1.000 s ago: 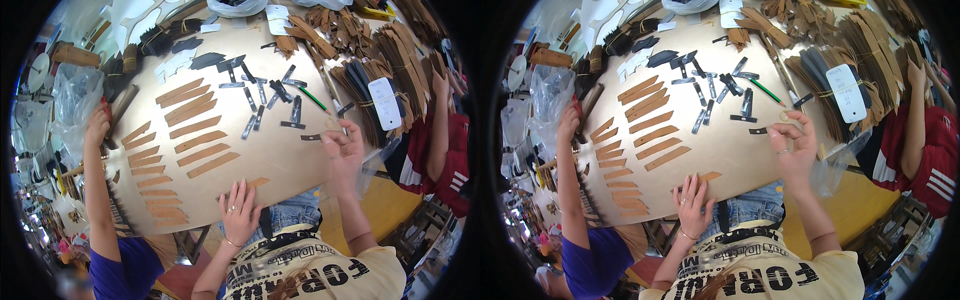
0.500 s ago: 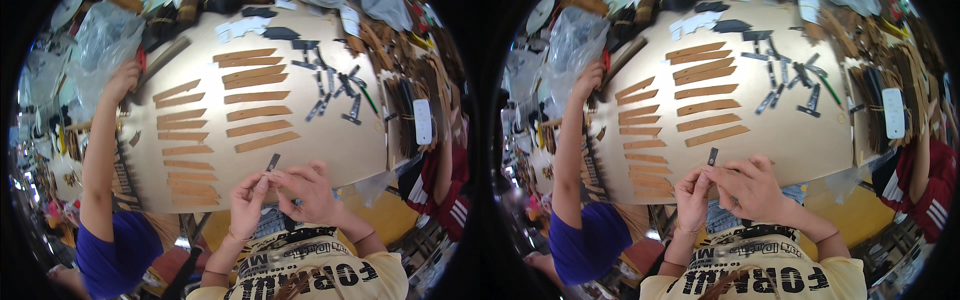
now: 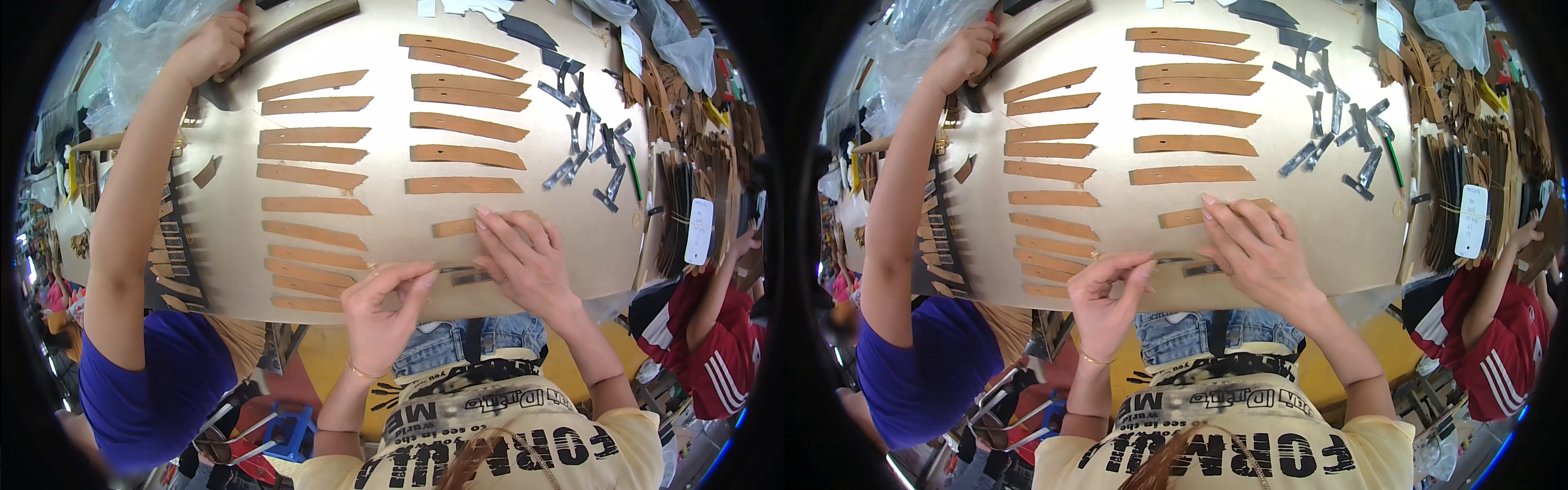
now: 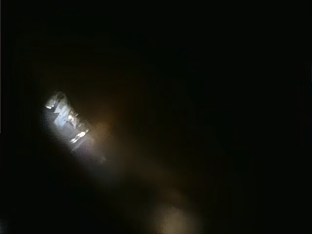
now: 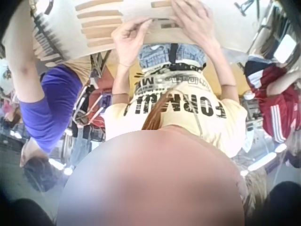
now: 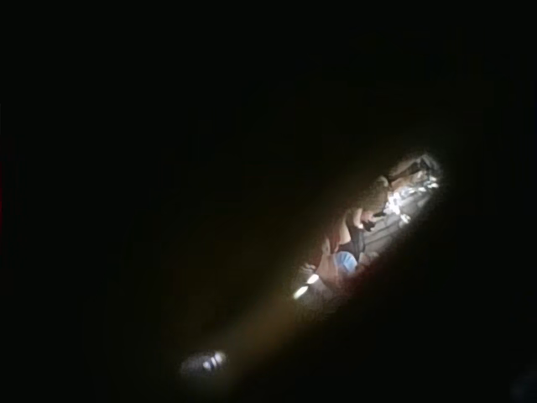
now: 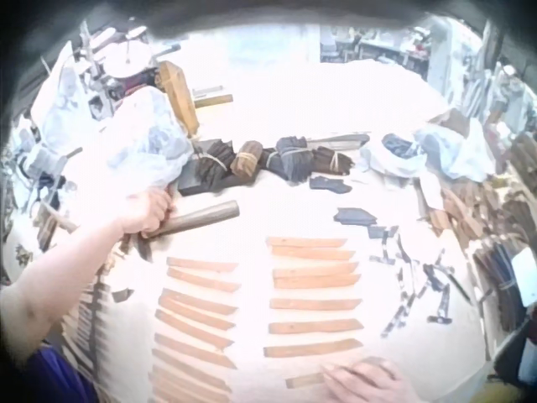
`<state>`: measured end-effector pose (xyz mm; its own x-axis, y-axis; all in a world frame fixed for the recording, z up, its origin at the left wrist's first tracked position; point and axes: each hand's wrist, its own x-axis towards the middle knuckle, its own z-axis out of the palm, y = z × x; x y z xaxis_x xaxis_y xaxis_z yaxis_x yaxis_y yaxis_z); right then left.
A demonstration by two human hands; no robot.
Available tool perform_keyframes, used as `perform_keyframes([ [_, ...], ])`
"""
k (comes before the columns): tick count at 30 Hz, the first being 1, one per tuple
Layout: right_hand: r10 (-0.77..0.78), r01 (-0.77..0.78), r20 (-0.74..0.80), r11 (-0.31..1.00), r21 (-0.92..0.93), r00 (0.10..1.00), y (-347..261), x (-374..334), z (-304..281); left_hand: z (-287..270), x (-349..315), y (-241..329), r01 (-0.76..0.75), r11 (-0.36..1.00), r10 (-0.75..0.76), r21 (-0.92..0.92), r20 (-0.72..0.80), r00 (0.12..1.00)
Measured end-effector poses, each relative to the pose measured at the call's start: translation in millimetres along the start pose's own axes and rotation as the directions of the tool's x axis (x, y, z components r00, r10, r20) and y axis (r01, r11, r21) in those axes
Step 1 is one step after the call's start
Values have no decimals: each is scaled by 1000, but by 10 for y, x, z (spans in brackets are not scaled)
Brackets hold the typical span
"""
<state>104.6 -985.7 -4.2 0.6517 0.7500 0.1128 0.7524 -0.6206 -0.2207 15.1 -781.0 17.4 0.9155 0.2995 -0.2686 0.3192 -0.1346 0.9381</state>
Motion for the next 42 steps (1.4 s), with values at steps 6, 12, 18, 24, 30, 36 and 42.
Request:
perform_keyframes([
  [6,350,-302,78,653,695,934,-26,-88,-202,241,78,25,104,991,-98,-86,71,993],
  [12,446,-448,243,440,778,861,-149,61,-231,293,143,50,160,981,-158,-109,31,987],
  [18,491,-445,192,472,761,850,-134,205,-135,352,241,13,152,988,-154,-26,-60,986],
  [24,556,-512,232,423,747,798,-159,273,-125,427,294,-32,107,994,-102,21,-158,982],
  [30,547,-507,230,431,746,805,-157,285,-97,406,307,-44,97,995,-91,27,-171,981],
  [36,549,-518,237,438,735,801,-157,285,-87,405,310,-33,84,995,-74,58,-162,984],
  [42,561,-545,258,433,718,786,-163,297,-88,405,321,-5,60,994,-45,94,-155,987],
])
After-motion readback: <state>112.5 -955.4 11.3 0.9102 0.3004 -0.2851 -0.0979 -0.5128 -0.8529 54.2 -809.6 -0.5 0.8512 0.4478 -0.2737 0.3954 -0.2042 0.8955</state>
